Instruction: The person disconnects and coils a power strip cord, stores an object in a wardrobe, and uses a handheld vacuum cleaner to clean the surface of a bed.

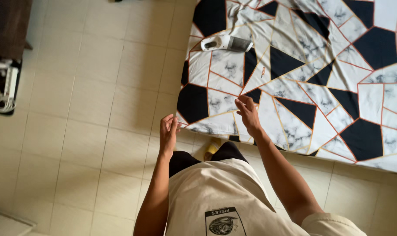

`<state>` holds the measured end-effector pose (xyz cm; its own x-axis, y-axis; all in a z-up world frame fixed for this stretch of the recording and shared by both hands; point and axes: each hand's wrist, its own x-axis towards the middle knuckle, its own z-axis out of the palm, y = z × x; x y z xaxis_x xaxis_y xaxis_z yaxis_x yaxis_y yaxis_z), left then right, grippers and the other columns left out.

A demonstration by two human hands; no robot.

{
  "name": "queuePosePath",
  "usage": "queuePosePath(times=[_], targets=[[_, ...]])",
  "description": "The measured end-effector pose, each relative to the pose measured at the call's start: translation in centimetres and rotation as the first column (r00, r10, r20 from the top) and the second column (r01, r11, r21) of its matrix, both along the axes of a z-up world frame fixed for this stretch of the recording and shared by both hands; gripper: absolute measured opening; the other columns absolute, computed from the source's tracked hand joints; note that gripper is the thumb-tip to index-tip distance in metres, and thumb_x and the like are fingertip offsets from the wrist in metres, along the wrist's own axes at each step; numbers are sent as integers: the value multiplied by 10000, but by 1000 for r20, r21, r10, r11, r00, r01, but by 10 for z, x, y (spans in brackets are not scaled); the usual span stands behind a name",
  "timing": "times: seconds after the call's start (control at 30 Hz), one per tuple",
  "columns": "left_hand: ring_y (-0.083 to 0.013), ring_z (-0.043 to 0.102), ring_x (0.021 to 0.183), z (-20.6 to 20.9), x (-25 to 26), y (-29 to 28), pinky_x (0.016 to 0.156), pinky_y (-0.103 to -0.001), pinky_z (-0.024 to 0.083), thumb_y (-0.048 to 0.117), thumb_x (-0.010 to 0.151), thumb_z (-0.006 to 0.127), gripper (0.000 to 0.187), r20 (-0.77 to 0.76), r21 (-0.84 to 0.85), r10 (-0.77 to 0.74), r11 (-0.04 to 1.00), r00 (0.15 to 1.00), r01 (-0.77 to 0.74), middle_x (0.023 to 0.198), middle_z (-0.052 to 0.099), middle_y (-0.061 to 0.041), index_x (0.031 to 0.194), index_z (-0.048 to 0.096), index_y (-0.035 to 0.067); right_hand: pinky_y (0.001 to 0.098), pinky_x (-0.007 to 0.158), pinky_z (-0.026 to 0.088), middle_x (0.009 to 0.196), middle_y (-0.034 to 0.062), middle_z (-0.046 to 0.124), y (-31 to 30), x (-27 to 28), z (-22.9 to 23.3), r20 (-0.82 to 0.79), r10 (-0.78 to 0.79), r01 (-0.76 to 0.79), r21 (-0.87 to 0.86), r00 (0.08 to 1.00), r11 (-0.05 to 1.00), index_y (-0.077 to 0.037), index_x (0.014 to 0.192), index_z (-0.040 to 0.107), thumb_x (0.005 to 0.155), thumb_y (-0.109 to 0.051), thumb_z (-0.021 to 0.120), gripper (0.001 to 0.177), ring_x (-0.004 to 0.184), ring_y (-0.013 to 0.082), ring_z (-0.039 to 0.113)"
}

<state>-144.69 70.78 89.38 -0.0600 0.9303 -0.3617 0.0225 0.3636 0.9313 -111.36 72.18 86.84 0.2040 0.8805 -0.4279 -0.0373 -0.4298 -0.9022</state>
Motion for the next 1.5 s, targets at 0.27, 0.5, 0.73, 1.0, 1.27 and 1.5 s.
queuePosePath(times=[0.27,0.5,0.73,1.0,1.27,1.5], targets=[[-152,659,994,-63,6,149,800,-293,541,385,1025,616,502,45,-53,-226,972,973,229,1265,633,-100,1379,498,49,382,950,539,1380,95,599,37,-23,-22,-48,-241,235,-106,969,966,-37,1359,523,971,-442,649,576,1236,210,599],[-170,678,955,-159,27,311,782,-309,557,361,1009,647,485,9,-56,-476,878,879,476,1227,675,-129,1344,535,29,355,898,551,1271,106,650,102,-79,-57,-89,-516,481,-253,852,839,-45,1343,566,971,-386,671,514,1125,208,649],[-217,717,954,-241,31,458,840,-359,587,309,986,690,457,-230,-15,-662,735,713,677,1212,703,-162,1298,557,3,336,885,547,1267,76,657,193,-146,-94,-110,-736,695,-259,668,670,-55,1325,572,979,-340,657,455,1116,180,636],[-347,669,1054,-371,56,555,928,-430,533,272,930,742,489,-498,-81,-731,574,465,815,1248,631,-224,1296,548,12,317,881,533,1299,57,651,271,-174,-150,-95,-790,720,-357,606,595,-61,1321,580,981,-336,642,442,1095,144,626],[-472,492,1287,-522,118,616,1086,-512,389,202,842,783,710,-619,-6,-706,441,343,897,1388,532,-300,1413,425,-23,329,886,539,1276,56,673,290,-176,-236,-98,-874,760,-455,476,465,-66,1333,586,961,-348,653,471,1086,157,639],[-469,498,1313,-572,164,625,1109,-514,388,173,891,775,685,-651,-195,-736,398,186,897,1412,524,-290,1444,421,-24,317,866,545,1226,58,708,285,-170,-262,-92,-906,773,-489,414,403,-78,1304,612,957,-343,648,438,1026,147,656]])
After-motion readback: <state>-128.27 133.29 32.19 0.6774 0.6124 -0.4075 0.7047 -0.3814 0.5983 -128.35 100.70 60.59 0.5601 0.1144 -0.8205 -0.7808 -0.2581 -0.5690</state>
